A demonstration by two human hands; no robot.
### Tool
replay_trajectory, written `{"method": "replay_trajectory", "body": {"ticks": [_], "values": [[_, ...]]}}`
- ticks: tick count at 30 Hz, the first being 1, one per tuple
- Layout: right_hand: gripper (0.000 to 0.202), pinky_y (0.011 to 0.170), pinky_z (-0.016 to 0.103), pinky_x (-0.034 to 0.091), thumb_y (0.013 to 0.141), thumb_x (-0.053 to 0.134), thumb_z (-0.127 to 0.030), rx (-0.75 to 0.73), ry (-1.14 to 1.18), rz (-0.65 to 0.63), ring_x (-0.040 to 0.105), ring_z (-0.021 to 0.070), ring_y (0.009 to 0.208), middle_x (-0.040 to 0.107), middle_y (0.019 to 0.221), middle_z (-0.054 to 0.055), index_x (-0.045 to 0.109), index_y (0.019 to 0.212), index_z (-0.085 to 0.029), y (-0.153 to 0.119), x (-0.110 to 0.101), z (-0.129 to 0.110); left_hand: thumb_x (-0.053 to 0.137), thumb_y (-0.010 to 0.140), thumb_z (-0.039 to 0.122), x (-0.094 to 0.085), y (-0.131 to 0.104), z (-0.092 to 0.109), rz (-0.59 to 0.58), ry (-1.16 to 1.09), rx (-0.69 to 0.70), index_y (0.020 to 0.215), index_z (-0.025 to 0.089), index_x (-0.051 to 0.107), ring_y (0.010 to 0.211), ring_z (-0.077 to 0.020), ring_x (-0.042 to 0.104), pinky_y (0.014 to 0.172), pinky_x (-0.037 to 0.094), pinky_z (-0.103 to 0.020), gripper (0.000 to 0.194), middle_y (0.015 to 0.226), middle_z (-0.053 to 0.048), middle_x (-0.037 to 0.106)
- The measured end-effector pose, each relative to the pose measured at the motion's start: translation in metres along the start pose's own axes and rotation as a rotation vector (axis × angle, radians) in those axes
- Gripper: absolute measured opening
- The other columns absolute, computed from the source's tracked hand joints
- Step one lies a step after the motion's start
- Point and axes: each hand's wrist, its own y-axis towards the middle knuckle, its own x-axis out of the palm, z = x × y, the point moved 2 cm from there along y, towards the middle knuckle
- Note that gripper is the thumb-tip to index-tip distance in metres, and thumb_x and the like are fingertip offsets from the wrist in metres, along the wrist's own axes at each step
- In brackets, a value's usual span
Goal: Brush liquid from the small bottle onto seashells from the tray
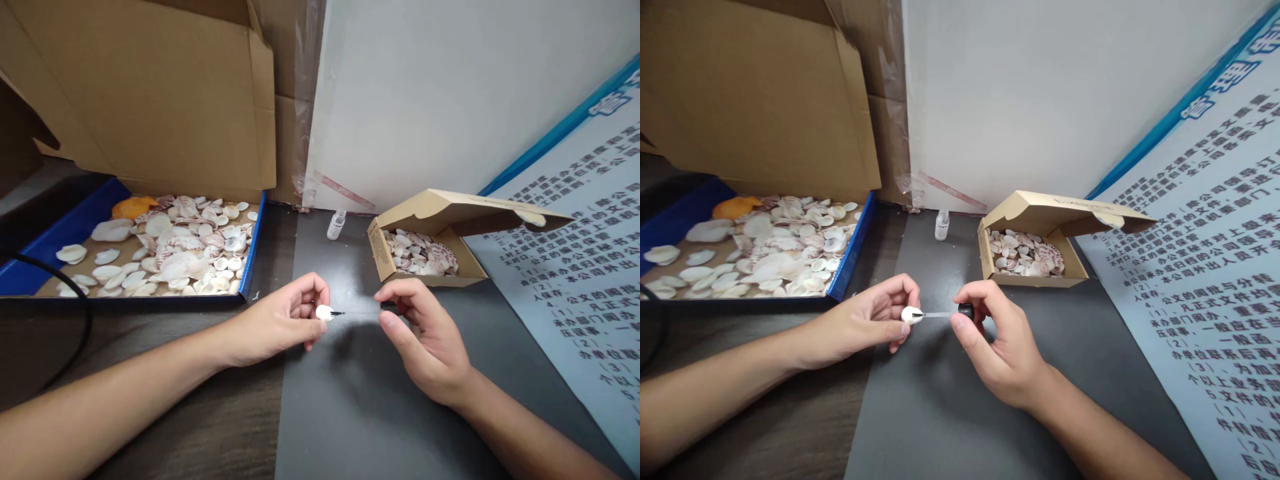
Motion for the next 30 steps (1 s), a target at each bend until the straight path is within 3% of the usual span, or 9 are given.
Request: {"method": "replay_trajectory", "body": {"ticks": [30], "values": [[0.014,0.059,0.025,0.050,0.092,0.061,-0.021,-0.008,-0.033,0.009,0.057,0.0127,0.064,0.060,0.083,-0.001,0.056,0.104,-0.024,-0.0019,-0.0008,-0.0017,0.069,0.084,0.026,0.0011,-0.0005,0.0022,0.008,0.028,-0.010,0.092,0.021,0.046,0.066,-0.0080,0.043,0.058,0.042,-0.020,0.025,0.079,0.005,0.044]]}}
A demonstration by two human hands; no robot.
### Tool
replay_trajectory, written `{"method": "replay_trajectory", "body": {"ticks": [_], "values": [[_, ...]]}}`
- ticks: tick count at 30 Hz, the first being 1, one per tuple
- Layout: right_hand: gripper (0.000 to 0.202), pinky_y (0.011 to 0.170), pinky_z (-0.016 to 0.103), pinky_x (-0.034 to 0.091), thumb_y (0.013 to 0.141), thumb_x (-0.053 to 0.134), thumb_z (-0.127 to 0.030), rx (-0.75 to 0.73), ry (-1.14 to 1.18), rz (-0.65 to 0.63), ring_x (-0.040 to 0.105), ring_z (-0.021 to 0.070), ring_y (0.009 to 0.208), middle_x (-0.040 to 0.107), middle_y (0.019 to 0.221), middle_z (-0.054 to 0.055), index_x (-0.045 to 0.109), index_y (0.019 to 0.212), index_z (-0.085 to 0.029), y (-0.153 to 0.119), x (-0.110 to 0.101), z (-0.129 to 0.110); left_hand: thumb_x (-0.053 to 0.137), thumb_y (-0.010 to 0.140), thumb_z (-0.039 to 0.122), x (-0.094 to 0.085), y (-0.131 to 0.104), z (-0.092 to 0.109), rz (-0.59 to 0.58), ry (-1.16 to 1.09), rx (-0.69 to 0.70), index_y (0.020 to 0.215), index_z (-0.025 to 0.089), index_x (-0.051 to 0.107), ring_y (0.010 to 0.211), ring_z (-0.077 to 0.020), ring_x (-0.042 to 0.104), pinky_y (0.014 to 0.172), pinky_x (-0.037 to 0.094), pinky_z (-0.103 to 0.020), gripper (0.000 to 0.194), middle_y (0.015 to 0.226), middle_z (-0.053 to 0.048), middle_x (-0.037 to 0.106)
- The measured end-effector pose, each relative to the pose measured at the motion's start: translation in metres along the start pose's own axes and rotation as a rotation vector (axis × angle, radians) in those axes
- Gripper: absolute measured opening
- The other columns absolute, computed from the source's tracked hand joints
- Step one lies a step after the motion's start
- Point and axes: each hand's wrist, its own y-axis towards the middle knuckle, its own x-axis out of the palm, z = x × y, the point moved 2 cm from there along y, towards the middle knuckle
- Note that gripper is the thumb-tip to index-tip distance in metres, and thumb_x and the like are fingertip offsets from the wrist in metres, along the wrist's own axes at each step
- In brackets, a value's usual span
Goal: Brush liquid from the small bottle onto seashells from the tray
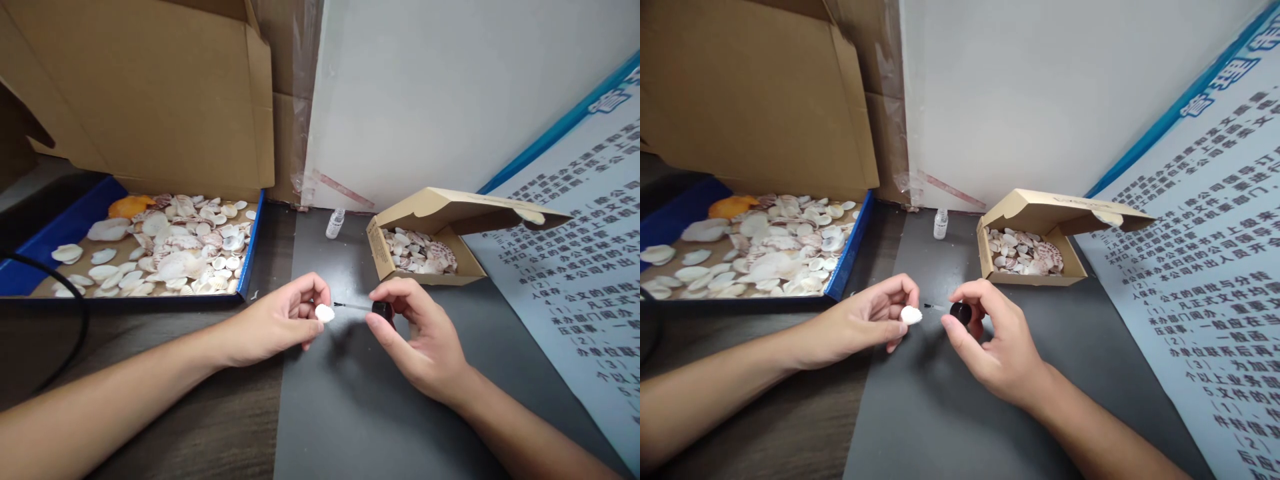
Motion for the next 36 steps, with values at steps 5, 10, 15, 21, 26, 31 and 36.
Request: {"method": "replay_trajectory", "body": {"ticks": [5,10,15,21,26,31,36], "values": [[0.012,0.061,0.025,0.050,0.094,0.057,-0.020,-0.002,0.029,-0.025,0.056,0.0117,0.064,0.059,0.082,-0.002,0.055,0.105,-0.025,0.0006,0.0005,-0.0001,0.067,0.087,0.025,-0.0008,0.0002,-0.0010,-0.022,-0.002,0.008,0.092,0.021,0.046,0.067,-0.0083,0.042,0.059,0.042,-0.020,0.022,0.078,0.005,0.043],[0.019,0.060,0.024,0.049,0.089,0.064,-0.018,0.003,-0.003,0.000,0.056,0.0117,0.066,0.059,0.085,-0.002,0.055,0.103,-0.025,0.0010,0.0017,0.0000,0.067,0.086,0.024,-0.0013,0.0004,-0.0007,-0.013,-0.016,0.009,0.092,0.020,0.047,0.067,-0.0077,0.043,0.059,0.043,-0.020,0.021,0.082,0.005,0.044],[0.018,0.059,0.024,0.048,0.088,0.064,-0.017,-0.005,-0.014,-0.001,0.056,0.0118,0.067,0.058,0.084,-0.002,0.056,0.103,-0.024,0.0014,0.0011,-0.0003,0.066,0.086,0.020,-0.0017,0.0010,0.0004,0.006,-0.033,0.022,0.091,0.020,0.047,0.065,-0.0064,0.046,0.059,0.043,-0.020,0.019,0.081,0.006,0.046],[0.012,0.060,0.024,0.046,0.091,0.063,-0.020,-0.072,0.012,-0.072,0.053,0.0105,0.064,0.057,0.081,-0.003,0.057,0.100,-0.024,0.0024,0.0020,-0.0017,0.065,0.085,0.019,-0.0007,0.0011,0.0001,0.023,-0.029,0.046,0.091,0.019,0.047,0.065,-0.0065,0.045,0.057,0.043,-0.019,0.019,0.082,0.005,0.046],[0.011,0.062,0.024,0.047,0.095,0.059,-0.023,-0.084,0.046,-0.036,0.054,0.0109,0.065,0.057,0.083,-0.002,0.057,0.105,-0.025,0.0016,0.0010,-0.0003,0.068,0.083,0.018,-0.0010,0.0003,0.0010,0.004,0.009,0.032,0.088,0.019,0.045,0.067,-0.0071,0.045,0.059,0.041,-0.019,0.023,0.078,0.006,0.047],[0.012,0.062,0.024,0.046,0.094,0.061,-0.024,-0.068,0.025,-0.028,0.053,0.0111,0.066,0.056,0.081,-0.003,0.057,0.105,-0.025,0.0013,0.0007,0.0007,0.067,0.084,0.018,-0.0012,-0.0001,0.0003,-0.012,0.019,0.019,0.088,0.019,0.044,0.067,-0.0072,0.044,0.058,0.040,-0.019,0.024,0.077,0.006,0.046],[0.012,0.062,0.024,0.046,0.093,0.062,-0.023,-0.057,-0.002,-0.029,0.053,0.0108,0.066,0.056,0.081,-0.003,0.057,0.104,-0.025,0.0005,0.0004,0.0004,0.067,0.083,0.018,-0.0009,-0.0003,-0.0010,-0.014,0.014,0.017,0.089,0.019,0.044,0.068,-0.0074,0.043,0.058,0.041,-0.019,0.024,0.078,0.006,0.046]]}}
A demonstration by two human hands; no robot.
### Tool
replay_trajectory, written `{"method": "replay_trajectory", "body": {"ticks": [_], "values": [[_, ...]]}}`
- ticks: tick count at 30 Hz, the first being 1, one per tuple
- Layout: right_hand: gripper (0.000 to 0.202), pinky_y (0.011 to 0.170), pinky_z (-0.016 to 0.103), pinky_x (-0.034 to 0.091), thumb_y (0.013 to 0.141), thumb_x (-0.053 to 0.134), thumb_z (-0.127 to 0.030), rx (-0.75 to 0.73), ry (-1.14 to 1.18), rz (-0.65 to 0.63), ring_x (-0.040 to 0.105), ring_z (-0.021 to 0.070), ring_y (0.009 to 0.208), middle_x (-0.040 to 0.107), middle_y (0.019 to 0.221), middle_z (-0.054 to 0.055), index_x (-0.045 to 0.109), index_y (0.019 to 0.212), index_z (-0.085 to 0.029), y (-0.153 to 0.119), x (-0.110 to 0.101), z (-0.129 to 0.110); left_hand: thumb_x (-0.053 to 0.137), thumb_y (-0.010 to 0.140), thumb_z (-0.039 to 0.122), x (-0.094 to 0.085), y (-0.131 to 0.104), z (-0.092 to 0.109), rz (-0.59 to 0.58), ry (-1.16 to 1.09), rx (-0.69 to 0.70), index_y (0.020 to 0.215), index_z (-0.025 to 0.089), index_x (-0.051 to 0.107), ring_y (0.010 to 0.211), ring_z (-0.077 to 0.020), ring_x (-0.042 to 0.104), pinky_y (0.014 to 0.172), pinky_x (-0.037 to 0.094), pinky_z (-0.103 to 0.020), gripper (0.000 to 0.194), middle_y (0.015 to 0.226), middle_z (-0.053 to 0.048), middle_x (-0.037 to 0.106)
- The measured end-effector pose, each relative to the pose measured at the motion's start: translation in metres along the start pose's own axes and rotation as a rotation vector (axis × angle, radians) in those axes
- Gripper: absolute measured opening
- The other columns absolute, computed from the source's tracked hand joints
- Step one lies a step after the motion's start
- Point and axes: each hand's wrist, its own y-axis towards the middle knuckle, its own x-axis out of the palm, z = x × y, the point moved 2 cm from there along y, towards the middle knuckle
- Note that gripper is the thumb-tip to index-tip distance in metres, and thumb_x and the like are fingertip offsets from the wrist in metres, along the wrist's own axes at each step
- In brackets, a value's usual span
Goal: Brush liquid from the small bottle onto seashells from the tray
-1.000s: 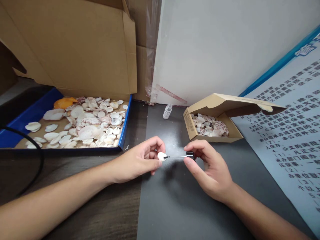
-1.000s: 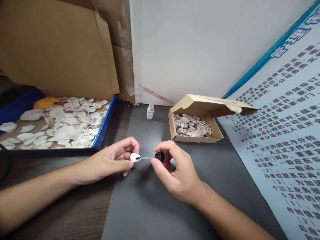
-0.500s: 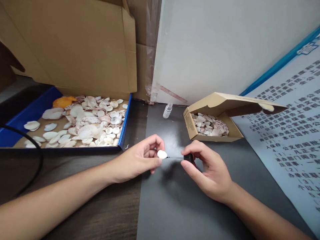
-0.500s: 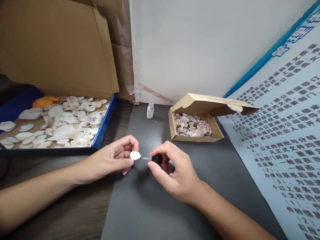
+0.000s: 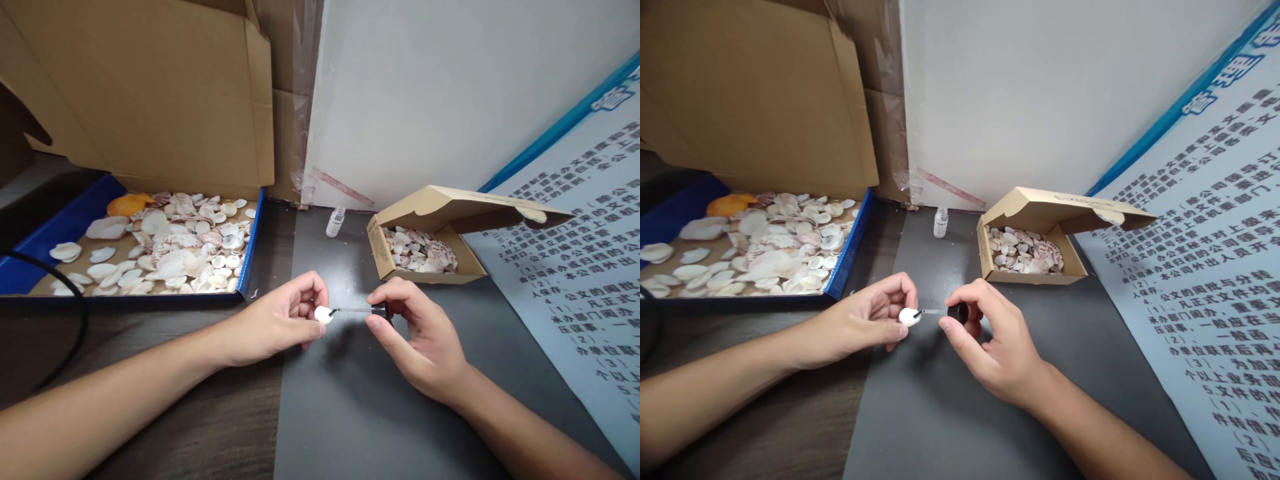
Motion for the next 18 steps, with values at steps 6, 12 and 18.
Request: {"method": "replay_trajectory", "body": {"ticks": [6,12,18], "values": [[0.013,0.063,0.024,0.046,0.092,0.063,-0.021,0.032,-0.037,0.002,0.053,0.0104,0.067,0.056,0.083,-0.003,0.057,0.103,-0.024,0.0008,0.0000,0.0003,0.067,0.084,0.019,0.0007,-0.0002,0.0009,0.001,-0.003,-0.013,0.090,0.019,0.044,0.068,-0.0073,0.043,0.058,0.040,-0.019,0.023,0.079,0.005,0.046],[0.008,0.064,0.024,0.046,0.096,0.055,-0.021,-0.003,0.038,-0.024,0.054,0.0115,0.069,0.056,0.082,-0.002,0.056,0.103,-0.025,0.0014,-0.0017,-0.0032,0.067,0.083,0.018,0.0006,0.0001,0.0010,0.005,-0.001,-0.006,0.089,0.019,0.045,0.068,-0.0073,0.043,0.058,0.040,-0.019,0.023,0.078,0.006,0.046],[0.012,0.062,0.024,0.045,0.091,0.064,-0.020,0.018,-0.008,0.011,0.052,0.0105,0.066,0.055,0.081,-0.003,0.056,0.100,-0.025,0.0006,-0.0007,-0.0011,0.066,0.084,0.018,-0.0003,-0.0006,-0.0005,0.005,0.001,-0.012,0.090,0.019,0.045,0.068,-0.0073,0.043,0.059,0.041,-0.019,0.022,0.080,0.005,0.046]]}}
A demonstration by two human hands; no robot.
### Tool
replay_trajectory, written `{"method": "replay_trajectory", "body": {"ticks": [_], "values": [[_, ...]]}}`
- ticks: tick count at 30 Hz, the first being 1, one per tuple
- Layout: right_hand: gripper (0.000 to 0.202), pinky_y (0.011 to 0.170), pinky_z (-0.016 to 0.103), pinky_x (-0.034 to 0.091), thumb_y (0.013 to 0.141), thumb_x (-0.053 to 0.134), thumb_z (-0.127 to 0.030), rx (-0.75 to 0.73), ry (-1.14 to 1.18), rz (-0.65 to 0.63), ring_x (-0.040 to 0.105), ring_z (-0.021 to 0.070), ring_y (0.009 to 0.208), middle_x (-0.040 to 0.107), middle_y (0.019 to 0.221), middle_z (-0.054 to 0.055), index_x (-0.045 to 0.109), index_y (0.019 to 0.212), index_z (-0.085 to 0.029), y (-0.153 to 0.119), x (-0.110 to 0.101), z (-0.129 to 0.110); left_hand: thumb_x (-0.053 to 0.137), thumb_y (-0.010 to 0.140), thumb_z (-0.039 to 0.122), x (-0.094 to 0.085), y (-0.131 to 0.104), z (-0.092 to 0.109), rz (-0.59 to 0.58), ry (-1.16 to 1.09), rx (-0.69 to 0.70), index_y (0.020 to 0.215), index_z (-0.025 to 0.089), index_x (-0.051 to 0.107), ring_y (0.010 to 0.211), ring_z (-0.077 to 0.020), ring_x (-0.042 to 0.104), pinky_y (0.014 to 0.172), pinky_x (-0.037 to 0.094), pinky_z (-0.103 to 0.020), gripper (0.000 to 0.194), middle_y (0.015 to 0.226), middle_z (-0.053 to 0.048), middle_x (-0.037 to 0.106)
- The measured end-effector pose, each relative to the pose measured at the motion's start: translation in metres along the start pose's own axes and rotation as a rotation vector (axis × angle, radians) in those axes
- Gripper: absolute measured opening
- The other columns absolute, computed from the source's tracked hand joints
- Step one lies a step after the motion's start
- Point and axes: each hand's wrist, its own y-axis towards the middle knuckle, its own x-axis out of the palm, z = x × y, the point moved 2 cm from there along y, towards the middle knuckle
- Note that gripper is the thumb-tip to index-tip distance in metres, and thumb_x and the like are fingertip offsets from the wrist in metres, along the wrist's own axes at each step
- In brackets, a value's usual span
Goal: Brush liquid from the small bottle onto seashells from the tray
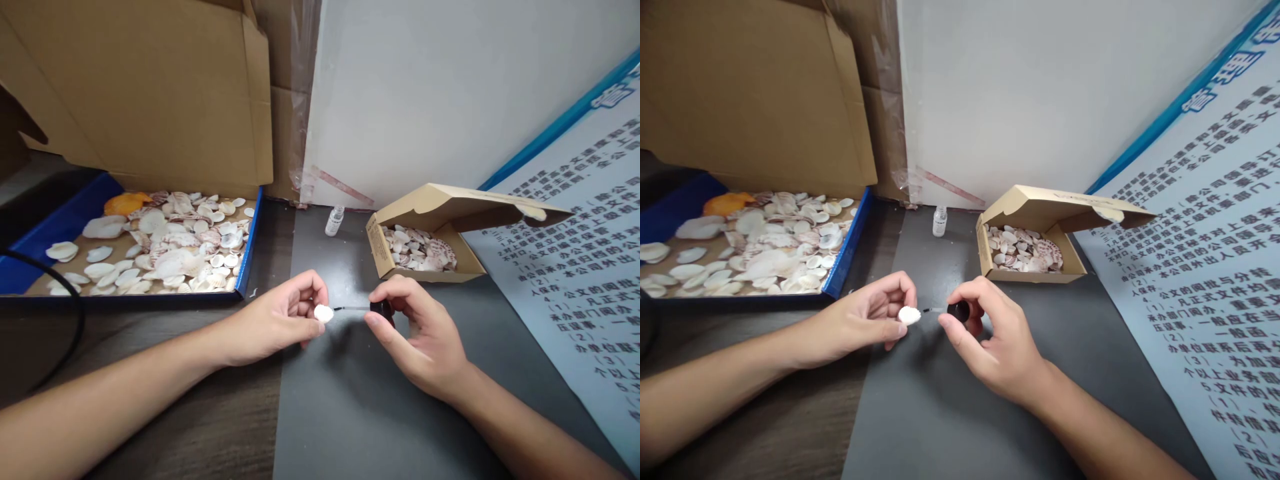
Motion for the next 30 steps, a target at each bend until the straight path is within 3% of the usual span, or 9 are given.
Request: {"method": "replay_trajectory", "body": {"ticks": [6,11,30], "values": [[0.013,0.063,0.025,0.047,0.096,0.054,-0.019,-0.007,0.046,-0.015,0.054,0.0113,0.066,0.057,0.083,-0.002,0.058,0.108,-0.024,0.0007,-0.0013,-0.0023,0.065,0.085,0.017,0.0007,0.0004,0.0009,0.001,-0.014,0.003,0.089,0.020,0.044,0.067,-0.0068,0.043,0.058,0.041,-0.018,0.022,0.077,0.006,0.046],[0.010,0.060,0.026,0.045,0.093,0.062,-0.020,-0.026,-0.014,0.005,0.053,0.0123,0.064,0.057,0.080,-0.001,0.061,0.102,-0.023,0.0034,-0.0010,-0.0020,0.066,0.085,0.019,0.0013,0.0010,0.0008,0.006,-0.034,0.011,0.090,0.021,0.043,0.064,-0.0063,0.044,0.057,0.042,-0.019,0.024,0.078,0.007,0.045],[0.008,0.059,0.026,0.047,0.091,0.061,-0.020,0.001,0.006,-0.007,0.053,0.0122,0.063,0.056,0.079,-0.001,0.058,0.098,-0.023,0.0029,-0.0013,-0.0022,0.067,0.082,0.017,0.0013,0.0013,0.0022,0.024,-0.056,0.003,0.088,0.021,0.043,0.062,-0.0069,0.045,0.056,0.043,-0.020,0.025,0.077,0.007,0.046]]}}
